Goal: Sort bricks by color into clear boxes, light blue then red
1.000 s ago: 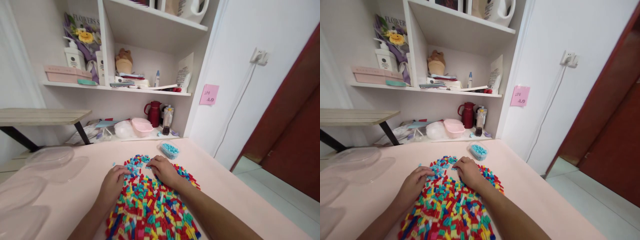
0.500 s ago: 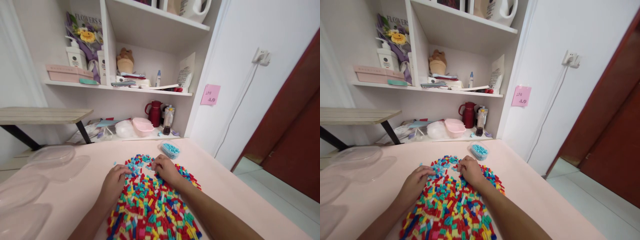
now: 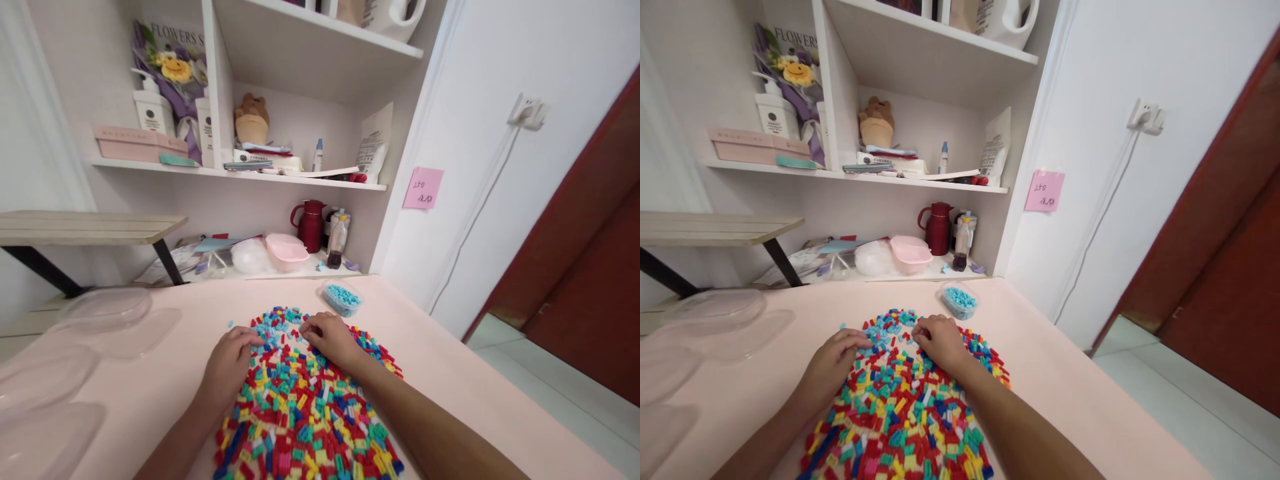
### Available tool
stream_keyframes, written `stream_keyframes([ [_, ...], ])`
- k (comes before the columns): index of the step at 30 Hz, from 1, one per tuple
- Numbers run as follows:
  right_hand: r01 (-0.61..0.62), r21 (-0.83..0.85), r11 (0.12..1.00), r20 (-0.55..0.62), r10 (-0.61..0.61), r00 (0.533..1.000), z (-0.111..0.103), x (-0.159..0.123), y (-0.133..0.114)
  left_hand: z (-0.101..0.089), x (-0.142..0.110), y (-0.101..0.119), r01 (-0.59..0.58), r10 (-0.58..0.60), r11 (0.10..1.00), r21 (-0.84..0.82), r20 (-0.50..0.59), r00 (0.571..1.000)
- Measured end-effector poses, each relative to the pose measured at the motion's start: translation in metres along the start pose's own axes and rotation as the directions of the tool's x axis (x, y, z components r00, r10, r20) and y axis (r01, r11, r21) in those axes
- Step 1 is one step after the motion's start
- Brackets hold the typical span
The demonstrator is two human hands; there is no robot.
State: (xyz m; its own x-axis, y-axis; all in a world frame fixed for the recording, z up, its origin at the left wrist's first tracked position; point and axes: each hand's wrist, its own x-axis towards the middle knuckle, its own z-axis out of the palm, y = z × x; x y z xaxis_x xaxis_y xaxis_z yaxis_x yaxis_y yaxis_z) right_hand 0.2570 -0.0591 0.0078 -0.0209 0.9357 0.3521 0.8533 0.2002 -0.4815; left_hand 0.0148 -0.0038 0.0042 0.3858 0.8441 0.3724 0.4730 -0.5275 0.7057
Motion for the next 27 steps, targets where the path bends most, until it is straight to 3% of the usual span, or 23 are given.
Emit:
stream_keyframes([
  [8, 0.060, 0.101, 0.993, 0.044, -0.064, 0.997, 0.001, 0.001, 0.002, 0.001, 0.000, -0.003, -0.015, 0.015, 1.000, 0.002, -0.010, 1.000],
  [14, 0.036, 0.086, 0.996, 0.094, -0.044, 0.995, 0.000, 0.001, 0.006, 0.001, 0.001, -0.005, -0.031, 0.031, 0.999, 0.031, -0.013, 0.999],
  [21, 0.014, 0.166, 0.986, -0.012, -0.012, 1.000, 0.005, -0.002, 0.005, 0.001, 0.000, -0.003, -0.033, 0.034, 0.998, 0.059, -0.011, 0.999],
  [27, 0.043, 0.067, 0.997, -0.035, -0.041, 0.999, 0.010, 0.000, 0.002, 0.000, 0.002, -0.004, -0.051, 0.052, 0.996, 0.070, -0.012, 0.999],
])
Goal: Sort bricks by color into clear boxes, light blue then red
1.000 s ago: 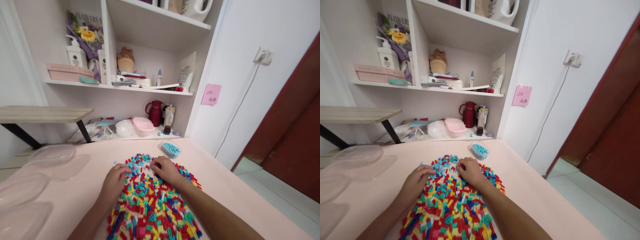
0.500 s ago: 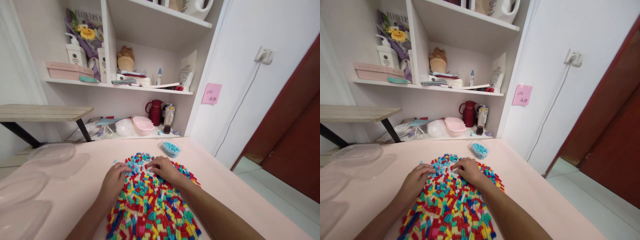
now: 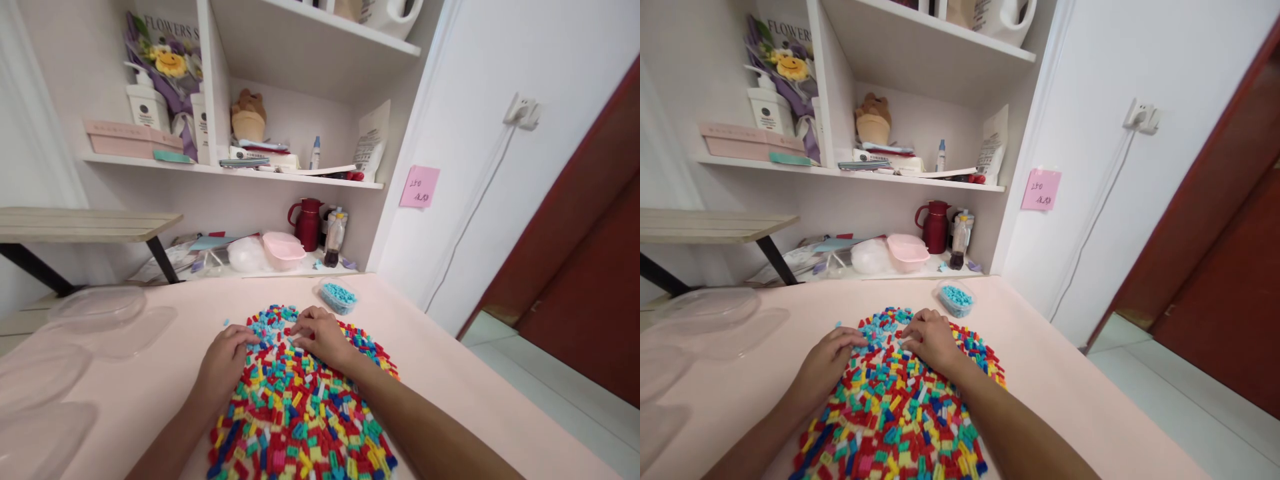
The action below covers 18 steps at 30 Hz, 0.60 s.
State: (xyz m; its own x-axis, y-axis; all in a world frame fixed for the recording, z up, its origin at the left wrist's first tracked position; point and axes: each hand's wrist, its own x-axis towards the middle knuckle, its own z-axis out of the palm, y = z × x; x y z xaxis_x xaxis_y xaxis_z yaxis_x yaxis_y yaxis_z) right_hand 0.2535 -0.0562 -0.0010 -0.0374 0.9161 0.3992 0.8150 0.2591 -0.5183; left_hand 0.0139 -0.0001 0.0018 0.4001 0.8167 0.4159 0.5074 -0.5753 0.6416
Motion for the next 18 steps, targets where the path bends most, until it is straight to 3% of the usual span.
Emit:
stream_keyframes([
  [18, -0.009, -0.008, 1.000, -0.020, 0.009, 1.000, 0.0018, 0.0004, -0.0097, -0.0009, 0.0005, 0.0007, 0.012, -0.012, 1.000, -0.011, 0.001, 1.000],
])
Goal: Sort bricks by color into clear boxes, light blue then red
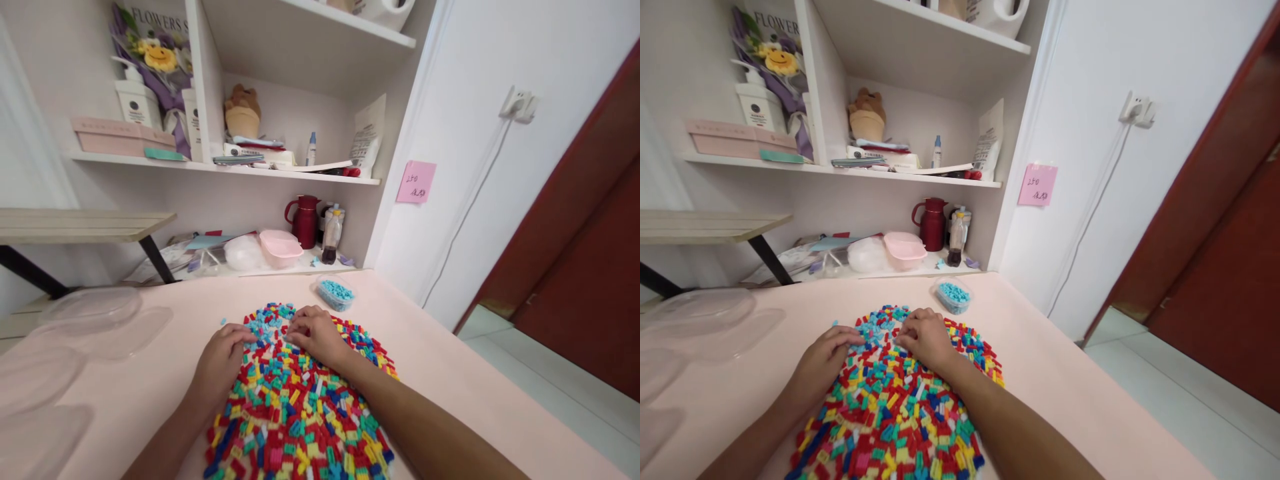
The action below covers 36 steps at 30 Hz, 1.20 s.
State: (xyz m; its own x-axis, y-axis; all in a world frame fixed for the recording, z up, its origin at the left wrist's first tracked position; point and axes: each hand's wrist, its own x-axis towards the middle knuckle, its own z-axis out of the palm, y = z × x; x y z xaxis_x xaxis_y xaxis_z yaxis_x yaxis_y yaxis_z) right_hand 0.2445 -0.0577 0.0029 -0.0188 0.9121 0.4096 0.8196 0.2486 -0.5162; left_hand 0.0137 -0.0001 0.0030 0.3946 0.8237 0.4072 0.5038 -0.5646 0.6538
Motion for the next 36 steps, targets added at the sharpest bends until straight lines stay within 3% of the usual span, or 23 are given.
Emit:
stream_keyframes([
  [14, 0.041, -0.048, 0.998, -0.035, -0.042, 0.998, 0.001, 0.000, 0.001, 0.000, -0.002, 0.001, 0.005, -0.006, 1.000, -0.031, -0.005, 1.000],
  [20, 0.117, -0.075, 0.990, 0.021, -0.116, 0.993, 0.001, 0.000, 0.002, 0.000, -0.001, 0.002, 0.006, -0.006, 1.000, -0.027, 0.008, 1.000],
  [26, 0.115, -0.051, 0.992, 0.015, -0.115, 0.993, 0.003, -0.001, 0.002, -0.001, 0.000, 0.001, 0.001, -0.001, 1.000, -0.006, -0.007, 1.000],
  [29, 0.141, -0.075, 0.987, -0.042, -0.144, 0.989, -0.005, 0.002, 0.003, -0.002, 0.000, 0.001, -0.001, 0.001, 1.000, -0.006, -0.004, 1.000],
  [32, 0.111, -0.122, 0.986, -0.177, -0.131, 0.975, -0.024, 0.008, 0.012, -0.001, 0.001, -0.002, -0.007, 0.007, 1.000, -0.012, -0.016, 1.000],
  [36, -0.070, -0.117, 0.991, -0.464, 0.008, 0.886, -0.058, 0.011, 0.038, 0.001, 0.003, -0.008, -0.017, 0.017, 1.000, -0.009, -0.017, 1.000],
])
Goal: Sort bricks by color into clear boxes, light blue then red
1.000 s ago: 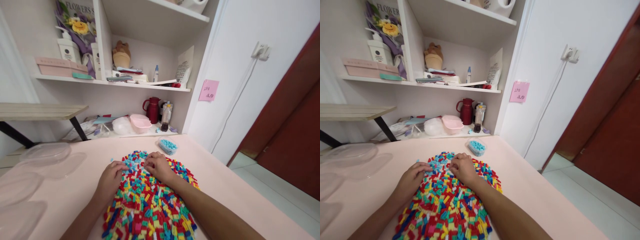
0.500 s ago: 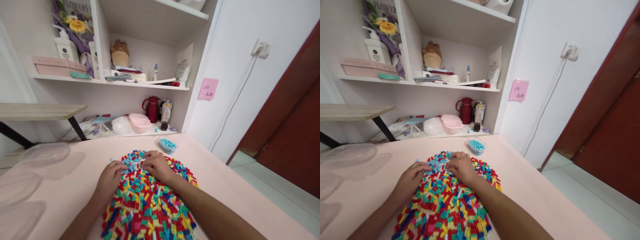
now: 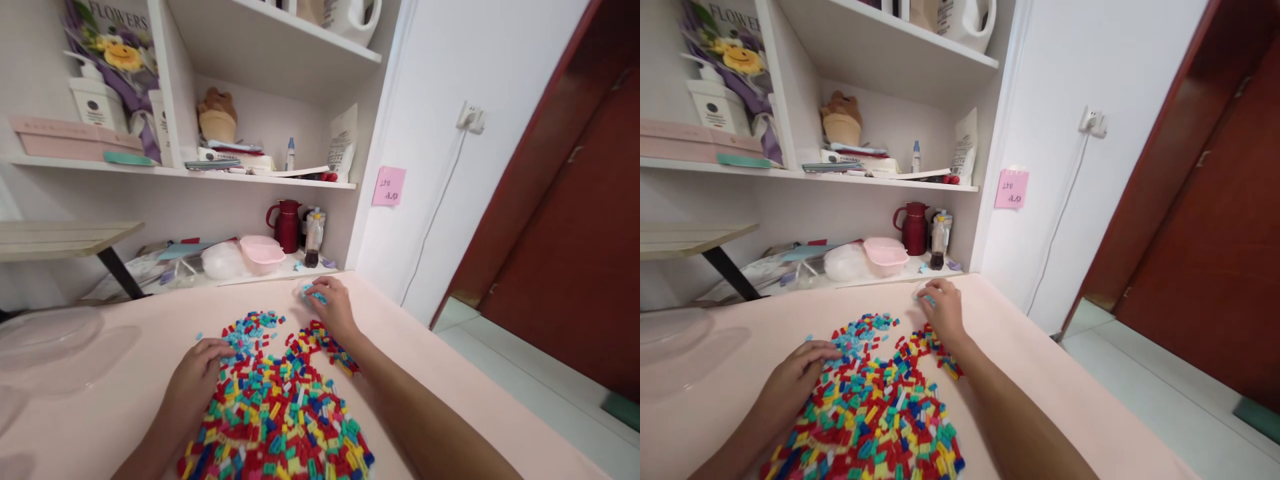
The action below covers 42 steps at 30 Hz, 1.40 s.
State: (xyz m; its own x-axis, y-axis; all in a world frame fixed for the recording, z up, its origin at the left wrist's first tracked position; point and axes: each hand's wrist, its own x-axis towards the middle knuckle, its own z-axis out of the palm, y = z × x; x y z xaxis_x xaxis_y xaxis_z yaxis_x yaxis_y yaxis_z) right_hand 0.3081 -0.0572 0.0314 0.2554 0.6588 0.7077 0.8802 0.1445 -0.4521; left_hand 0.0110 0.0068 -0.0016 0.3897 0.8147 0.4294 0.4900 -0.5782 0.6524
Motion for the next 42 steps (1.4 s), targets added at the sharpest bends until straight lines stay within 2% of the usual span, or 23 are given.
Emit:
stream_keyframes([
  [2, -0.090, -0.025, 0.996, -0.085, 0.087, 0.993, -0.010, 0.005, 0.014, 0.000, 0.000, -0.001, -0.004, 0.004, 1.000, 0.001, 0.005, 1.000],
  [4, -0.155, -0.009, 0.988, -0.112, 0.153, 0.982, -0.016, 0.006, 0.024, 0.000, 0.001, 0.000, -0.004, 0.003, 1.000, 0.001, 0.011, 1.000],
  [6, -0.185, 0.061, 0.981, -0.121, 0.191, 0.974, -0.019, 0.007, 0.028, 0.000, 0.000, 0.001, 0.000, 0.000, 1.000, 0.000, 0.012, 1.000],
  [9, -0.180, 0.210, 0.961, -0.134, 0.210, 0.968, -0.017, 0.007, 0.021, 0.000, -0.001, 0.003, 0.010, -0.010, 1.000, -0.011, 0.004, 1.000],
  [12, -0.142, 0.308, 0.941, -0.031, 0.159, 0.987, -0.008, 0.002, 0.001, 0.000, -0.002, 0.005, 0.007, -0.008, 1.000, -0.020, -0.008, 1.000],
  [14, -0.063, 0.311, 0.948, 0.127, 0.025, 0.992, 0.002, -0.006, -0.019, 0.000, -0.003, 0.008, -0.003, 0.003, 1.000, -0.022, -0.009, 1.000],
  [16, 0.077, 0.286, 0.955, 0.297, -0.165, 0.940, 0.011, -0.018, -0.041, -0.001, -0.004, 0.010, -0.003, 0.003, 1.000, -0.025, -0.009, 1.000],
  [19, 0.260, 0.221, 0.940, 0.476, -0.336, 0.813, 0.021, -0.036, -0.066, -0.002, -0.004, 0.012, 0.028, -0.029, 0.999, -0.029, -0.024, 0.999],
  [23, 0.371, 0.240, 0.897, 0.624, -0.435, 0.649, 0.024, -0.048, -0.077, -0.002, -0.004, 0.010, 0.064, -0.067, 0.998, -0.027, -0.110, 0.992],
  [25, 0.363, 0.248, 0.898, 0.653, -0.432, 0.623, 0.025, -0.048, -0.075, -0.002, -0.004, 0.009, 0.080, -0.083, 0.996, -0.027, -0.139, 0.987],
  [27, 0.332, 0.234, 0.914, 0.651, -0.401, 0.645, 0.026, -0.046, -0.072, -0.002, -0.004, 0.008, 0.097, -0.100, 0.995, -0.028, -0.143, 0.985],
  [30, 0.281, 0.226, 0.933, 0.603, -0.361, 0.711, 0.029, -0.045, -0.068, -0.003, -0.004, 0.009, 0.115, -0.116, 0.993, -0.021, -0.116, 0.986],
  [33, 0.201, 0.225, 0.953, 0.500, -0.290, 0.816, 0.033, -0.044, -0.063, -0.003, -0.004, 0.009, 0.135, -0.135, 0.991, -0.003, -0.111, 0.985],
  [36, 0.042, 0.224, 0.974, 0.373, -0.125, 0.919, 0.036, -0.043, -0.056, -0.003, -0.004, 0.008, 0.141, -0.139, 0.990, 0.003, -0.126, 0.982],
  [39, -0.106, 0.232, 0.967, 0.338, 0.022, 0.941, 0.040, -0.041, -0.048, -0.002, -0.004, 0.006, 0.139, -0.139, 0.990, -0.014, -0.093, 0.986],
  [42, -0.135, 0.191, 0.972, 0.353, 0.060, 0.934, 0.043, -0.042, -0.042, 0.000, -0.005, 0.004, 0.133, -0.134, 0.991, -0.028, -0.042, 0.990],
])
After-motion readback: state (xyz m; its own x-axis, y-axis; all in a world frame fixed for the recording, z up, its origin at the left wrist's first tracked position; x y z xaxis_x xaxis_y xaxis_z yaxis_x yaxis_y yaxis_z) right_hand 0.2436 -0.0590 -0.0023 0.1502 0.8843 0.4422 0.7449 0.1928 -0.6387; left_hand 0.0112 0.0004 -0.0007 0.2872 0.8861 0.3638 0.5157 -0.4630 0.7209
